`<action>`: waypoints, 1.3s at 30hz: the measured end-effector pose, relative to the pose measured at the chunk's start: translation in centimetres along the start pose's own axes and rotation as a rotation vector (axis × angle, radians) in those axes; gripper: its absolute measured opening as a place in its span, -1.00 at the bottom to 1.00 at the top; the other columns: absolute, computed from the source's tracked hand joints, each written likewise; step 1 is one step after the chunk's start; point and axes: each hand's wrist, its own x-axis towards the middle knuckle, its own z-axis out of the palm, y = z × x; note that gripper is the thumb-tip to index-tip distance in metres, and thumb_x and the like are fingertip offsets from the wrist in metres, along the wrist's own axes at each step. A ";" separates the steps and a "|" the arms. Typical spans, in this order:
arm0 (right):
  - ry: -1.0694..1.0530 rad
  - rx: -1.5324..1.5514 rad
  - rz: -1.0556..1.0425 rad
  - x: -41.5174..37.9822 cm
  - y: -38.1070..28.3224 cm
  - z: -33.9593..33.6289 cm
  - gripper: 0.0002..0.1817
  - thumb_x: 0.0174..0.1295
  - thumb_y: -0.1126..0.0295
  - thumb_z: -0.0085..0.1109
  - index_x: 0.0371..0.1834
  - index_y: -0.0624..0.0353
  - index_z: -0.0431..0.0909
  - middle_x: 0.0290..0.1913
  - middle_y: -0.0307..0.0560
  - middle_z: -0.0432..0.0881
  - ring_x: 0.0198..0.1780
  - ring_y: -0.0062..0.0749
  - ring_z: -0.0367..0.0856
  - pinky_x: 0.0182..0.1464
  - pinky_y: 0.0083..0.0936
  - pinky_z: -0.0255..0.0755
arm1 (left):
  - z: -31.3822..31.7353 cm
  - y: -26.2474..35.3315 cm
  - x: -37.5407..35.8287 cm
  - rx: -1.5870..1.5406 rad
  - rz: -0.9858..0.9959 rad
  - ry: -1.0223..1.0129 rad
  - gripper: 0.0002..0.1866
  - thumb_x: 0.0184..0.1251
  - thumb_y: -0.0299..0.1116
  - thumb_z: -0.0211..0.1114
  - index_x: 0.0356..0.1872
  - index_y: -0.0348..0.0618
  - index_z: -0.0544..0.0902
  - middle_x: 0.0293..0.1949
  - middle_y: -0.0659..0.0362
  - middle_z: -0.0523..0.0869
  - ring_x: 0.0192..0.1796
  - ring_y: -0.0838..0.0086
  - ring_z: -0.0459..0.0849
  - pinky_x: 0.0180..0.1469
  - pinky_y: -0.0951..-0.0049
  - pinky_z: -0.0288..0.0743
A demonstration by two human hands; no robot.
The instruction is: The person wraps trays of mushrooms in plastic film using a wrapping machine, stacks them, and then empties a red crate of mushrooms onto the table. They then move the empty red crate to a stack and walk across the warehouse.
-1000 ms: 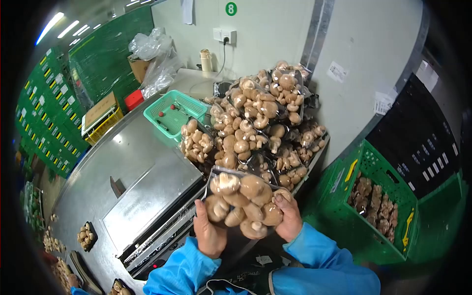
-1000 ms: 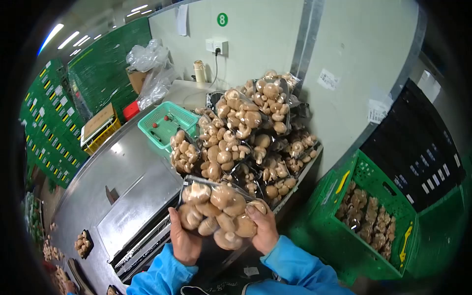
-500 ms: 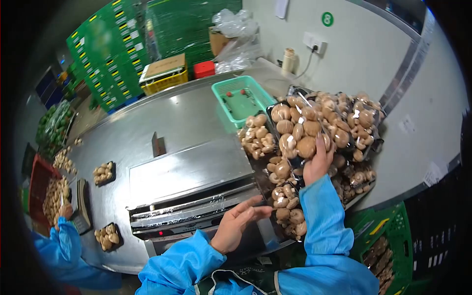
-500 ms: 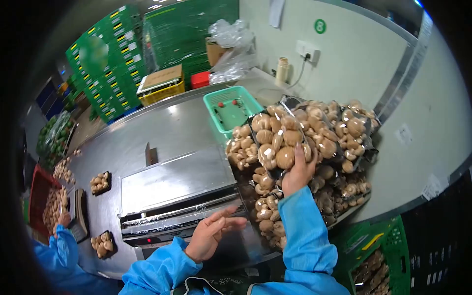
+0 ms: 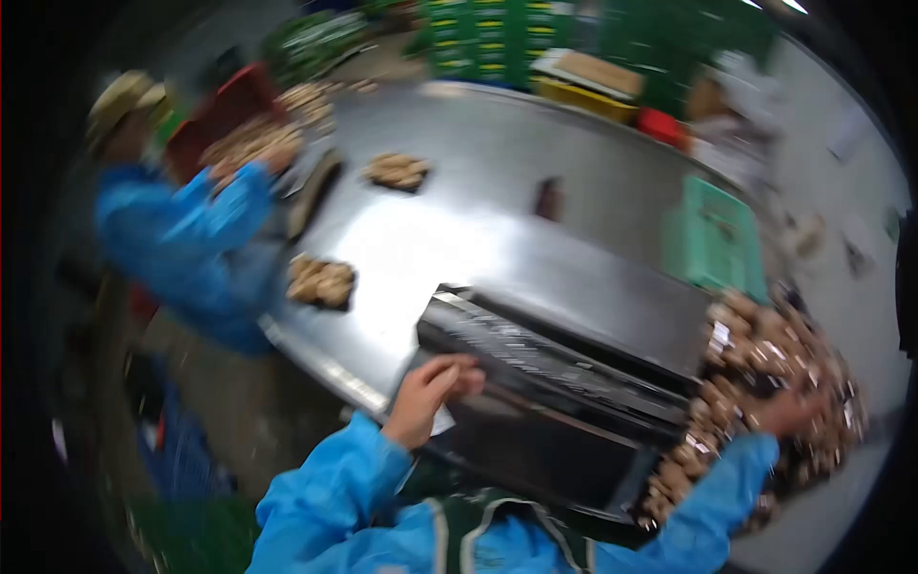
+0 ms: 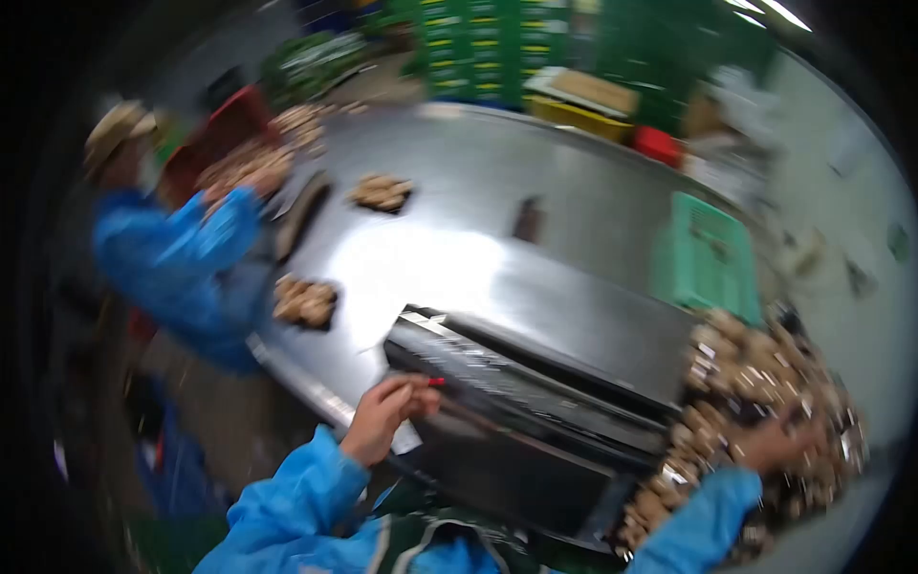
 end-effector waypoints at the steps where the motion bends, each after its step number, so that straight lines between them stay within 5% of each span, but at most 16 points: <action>1: -0.157 0.341 0.265 -0.4 -1.1 -0.2 -0.66 0.28 0.40 0.03 0.08 0.35 0.39 0.03 0.08 0.50 0.02 -0.34 0.48 0.14 -0.45 0.33 | -2.8 0.9 0.4 -0.003 0.084 0.099 -0.69 0.38 -0.34 0.03 0.00 -0.36 0.48 -0.13 0.02 0.63 -0.07 0.36 0.61 0.05 0.42 0.43; 4: -0.625 1.139 0.476 -4.4 -15.4 -3.6 -0.68 0.29 0.40 -0.01 0.05 0.35 0.41 -0.06 0.05 0.53 -0.11 -0.35 0.56 -0.01 -0.47 0.46 | -13.5 3.5 2.8 0.195 0.437 0.445 -0.72 0.34 -0.35 0.08 -0.03 -0.33 0.49 -0.13 0.10 0.63 -0.02 0.42 0.57 0.07 0.45 0.39; 7: -1.368 1.349 0.468 -10.0 -28.7 -6.0 -0.62 0.19 0.42 0.03 0.06 0.37 0.39 -0.06 0.14 0.53 -0.08 -0.24 0.59 -0.04 -0.38 0.51 | -25.3 5.9 6.7 0.221 0.624 0.656 -0.70 0.31 -0.33 0.14 -0.02 -0.31 0.51 -0.07 0.12 0.61 0.06 0.46 0.51 0.11 0.48 0.33; 10: -1.996 1.371 0.756 -17.4 -42.8 -6.2 -0.41 0.15 0.43 0.07 0.26 0.42 0.18 0.10 0.21 0.44 0.08 -0.15 0.50 0.09 -0.42 0.42 | -35.2 7.5 11.2 0.244 0.555 0.828 -0.64 0.29 -0.30 0.16 0.03 -0.31 0.50 -0.03 0.08 0.59 0.08 0.42 0.50 0.14 0.46 0.31; 12: -2.173 1.477 0.853 -25.3 -49.0 -3.1 -0.29 0.18 0.41 0.08 0.35 0.40 -0.02 0.26 0.25 0.23 0.23 -0.14 0.34 0.18 -0.37 0.31 | -41.3 7.6 14.8 0.432 0.402 0.899 -0.55 0.28 -0.25 0.14 0.09 -0.36 0.45 0.06 0.00 0.55 0.11 0.34 0.50 0.15 0.44 0.32; 14: -2.181 1.181 0.819 -32.8 -54.9 0.1 -0.17 0.10 0.36 0.16 0.37 0.39 -0.09 0.31 0.33 0.13 0.26 -0.05 0.30 0.18 -0.36 0.30 | -45.7 6.8 18.0 0.494 0.322 0.853 -0.51 0.29 -0.19 0.13 0.12 -0.36 0.44 0.09 -0.03 0.53 0.13 0.33 0.49 0.17 0.43 0.31; 16: -2.057 0.961 0.424 -39.8 -58.6 3.7 -0.07 0.01 0.33 0.24 0.39 0.37 -0.12 0.32 0.38 0.09 0.28 -0.01 0.26 0.21 -0.31 0.27 | -45.4 8.3 18.6 0.606 0.137 0.752 -0.47 0.32 -0.11 0.06 0.15 -0.34 0.41 0.12 -0.03 0.51 0.16 0.34 0.47 0.21 0.45 0.28; 18: -2.035 0.903 0.506 -44.6 -60.6 6.4 -0.02 -0.06 0.37 0.28 0.39 0.35 -0.13 0.32 0.43 0.09 0.29 0.02 0.25 0.24 -0.31 0.23 | -46.3 7.0 20.4 0.502 0.148 0.677 -0.48 0.34 -0.11 0.05 0.16 -0.33 0.41 0.13 -0.02 0.50 0.15 0.34 0.47 0.21 0.44 0.28; 21: -2.059 1.225 0.740 -47.0 -61.6 7.0 -0.16 -0.08 0.54 0.22 0.35 0.24 0.07 0.21 0.18 0.33 0.20 -0.14 0.36 0.22 -0.39 0.26 | -45.9 6.8 20.8 0.360 0.135 0.581 -0.48 0.38 -0.10 0.00 0.18 -0.30 0.38 0.13 0.03 0.50 0.12 0.36 0.49 0.21 0.43 0.30; 23: -2.019 1.232 0.714 -44.8 -61.6 5.8 -0.26 -0.05 0.55 0.16 0.31 0.19 0.16 0.13 0.07 0.42 0.13 -0.23 0.42 0.17 -0.39 0.32 | -44.8 7.7 19.7 -0.041 0.042 0.480 -0.51 0.34 -0.03 0.07 0.13 -0.17 0.46 0.10 0.13 0.50 0.12 0.37 0.45 0.19 0.39 0.28; 25: -1.974 1.189 0.469 -42.0 -61.0 5.2 -0.24 -0.04 0.52 0.19 0.32 0.20 0.14 0.15 0.09 0.39 0.09 -0.20 0.45 0.13 -0.39 0.37 | -40.1 11.7 16.6 -0.079 -0.032 0.461 -0.53 0.32 0.00 0.08 0.09 -0.11 0.48 0.08 0.18 0.49 0.10 0.36 0.43 0.15 0.33 0.31; 27: -1.891 1.187 0.445 -38.6 -59.8 4.3 -0.24 -0.01 0.48 0.21 0.33 0.19 0.12 0.18 0.10 0.35 0.05 -0.18 0.48 0.09 -0.42 0.40 | -39.9 12.8 16.2 -0.018 0.004 0.335 -0.49 0.33 0.04 0.07 0.13 -0.11 0.44 0.11 0.20 0.46 0.11 0.36 0.41 0.16 0.33 0.28; 30: -1.759 1.277 0.559 -29.3 -55.3 3.2 -0.25 0.09 0.43 0.18 0.36 0.24 0.05 0.21 0.09 0.31 0.03 -0.24 0.49 0.05 -0.46 0.42 | -31.7 16.9 14.6 0.021 0.104 0.066 -0.44 0.45 -0.02 -0.15 0.27 -0.23 0.25 0.24 0.14 0.35 0.24 0.31 0.30 0.31 0.35 0.09; 33: -1.660 1.341 0.662 -20.6 -49.5 2.1 -0.22 0.14 0.42 0.15 0.38 0.32 -0.04 0.24 0.08 0.30 -0.04 -0.39 0.51 0.02 -0.48 0.43 | -22.1 18.9 14.4 0.030 0.032 -0.107 -0.43 0.44 0.01 -0.16 0.29 -0.17 0.23 0.26 0.19 0.32 0.22 0.33 0.28 0.28 0.27 0.10; 37: -1.515 1.157 0.680 -13.8 -37.7 3.4 -0.19 0.17 0.33 0.11 0.39 0.36 -0.12 0.36 0.21 0.14 0.17 -0.34 0.36 0.08 -0.41 0.31 | -10.2 16.3 16.5 0.081 -0.056 -0.370 -0.48 0.43 0.01 -0.13 0.26 -0.10 0.27 0.23 0.23 0.32 0.20 0.37 0.30 0.20 0.21 0.20; 39: -1.508 1.118 0.717 -11.3 -32.4 3.7 -0.20 0.18 0.30 0.10 0.39 0.37 -0.11 0.36 0.15 0.15 0.20 -0.36 0.33 0.05 -0.45 0.30 | -4.7 13.3 18.0 0.080 -0.096 -0.414 -0.45 0.40 0.04 -0.09 0.26 -0.11 0.28 0.19 0.15 0.34 0.20 0.32 0.27 0.25 0.18 0.08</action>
